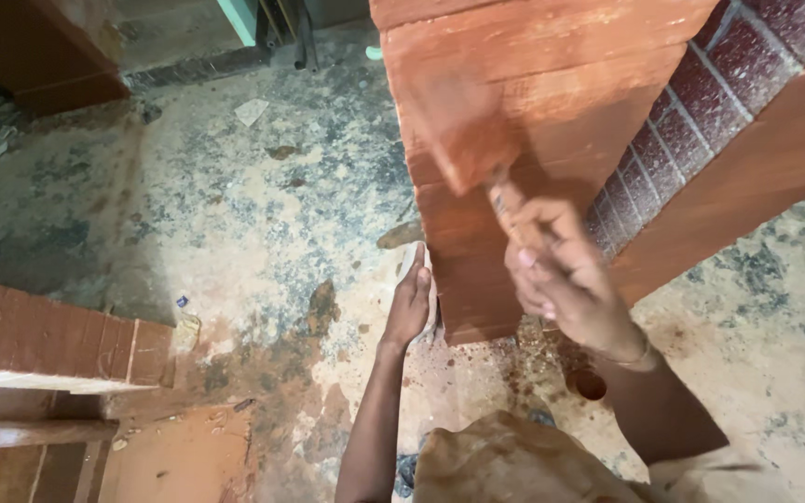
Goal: The person kneels on the floor and uses a paintbrush to apply reddish-brown paint to a brick pillar. They repeatedly dip the brush into a small container and stroke the pillar's surface, working from the bottom upward.
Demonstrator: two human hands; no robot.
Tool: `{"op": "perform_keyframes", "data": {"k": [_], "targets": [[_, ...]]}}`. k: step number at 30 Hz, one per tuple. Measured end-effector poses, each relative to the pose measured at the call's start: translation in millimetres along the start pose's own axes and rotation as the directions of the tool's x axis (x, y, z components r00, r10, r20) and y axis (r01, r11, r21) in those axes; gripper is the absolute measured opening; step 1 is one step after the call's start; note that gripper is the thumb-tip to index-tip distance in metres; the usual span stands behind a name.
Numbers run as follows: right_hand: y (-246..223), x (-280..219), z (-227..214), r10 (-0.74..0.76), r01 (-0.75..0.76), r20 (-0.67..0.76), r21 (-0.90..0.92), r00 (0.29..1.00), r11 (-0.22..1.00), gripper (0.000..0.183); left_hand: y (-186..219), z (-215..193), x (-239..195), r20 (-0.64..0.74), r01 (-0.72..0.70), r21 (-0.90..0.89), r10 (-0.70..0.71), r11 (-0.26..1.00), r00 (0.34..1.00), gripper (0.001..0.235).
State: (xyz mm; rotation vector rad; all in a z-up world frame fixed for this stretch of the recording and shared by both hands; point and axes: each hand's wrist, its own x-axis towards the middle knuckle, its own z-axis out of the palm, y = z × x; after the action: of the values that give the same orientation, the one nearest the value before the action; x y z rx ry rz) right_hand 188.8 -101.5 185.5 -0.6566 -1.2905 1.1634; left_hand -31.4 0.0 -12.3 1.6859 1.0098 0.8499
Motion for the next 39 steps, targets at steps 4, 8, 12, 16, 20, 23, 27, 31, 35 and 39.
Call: {"op": "perform_keyframes", "data": {"k": [4,8,12,16,20,23,27,31,35,39], "targets": [[10,0,13,-0.057,0.048,-0.104,-0.095,0.993,0.994,0.028,-14,2,5,0.011,0.008,-0.020,-0.008,1.000,1.000,0.074],[131,-3,15,-0.423,0.380,0.036,-0.514,0.906,0.769,0.006,-35,4,6,0.047,0.062,-0.107,-0.057,0.992,0.997,0.074],[237,-82,16,-0.187,0.156,-0.050,-0.361,0.981,0.919,0.014,-49,0,4,0.020,0.109,-0.162,-0.107,0.981,0.994,0.076],[273,-124,-1,0.516,-0.633,-0.438,-0.178,0.736,0.753,0.012,-55,-1,3,0.000,0.119,-0.213,-0.122,0.970,0.992,0.077],[214,-83,-27,0.413,-0.469,-0.266,-0.197,0.871,0.861,0.011,-42,3,8,0.001,0.092,-0.175,-0.093,0.980,0.996,0.078],[122,-50,-26,0.341,-0.365,-0.173,-0.132,0.924,0.922,0.022,-22,7,7,0.011,0.051,-0.199,-0.049,0.979,0.999,0.081],[14,-24,-13,0.037,-0.053,-0.108,-0.155,0.993,0.986,0.028,10,8,4,0.021,0.023,-0.178,-0.019,0.984,1.000,0.087],[-7,-11,-22,-0.137,0.099,-0.157,-0.228,0.978,0.969,0.028,36,7,2,-0.063,-0.046,-0.135,0.038,0.990,0.997,0.088],[77,-18,-45,-0.200,0.083,-0.184,-0.500,0.962,0.862,0.024,44,7,4,-0.082,-0.087,-0.074,0.081,0.993,0.993,0.086],[209,-84,-52,-0.031,-0.126,-0.338,-0.432,0.941,0.893,0.026,38,14,7,-0.084,-0.110,-0.027,0.108,0.994,0.991,0.084]]}}
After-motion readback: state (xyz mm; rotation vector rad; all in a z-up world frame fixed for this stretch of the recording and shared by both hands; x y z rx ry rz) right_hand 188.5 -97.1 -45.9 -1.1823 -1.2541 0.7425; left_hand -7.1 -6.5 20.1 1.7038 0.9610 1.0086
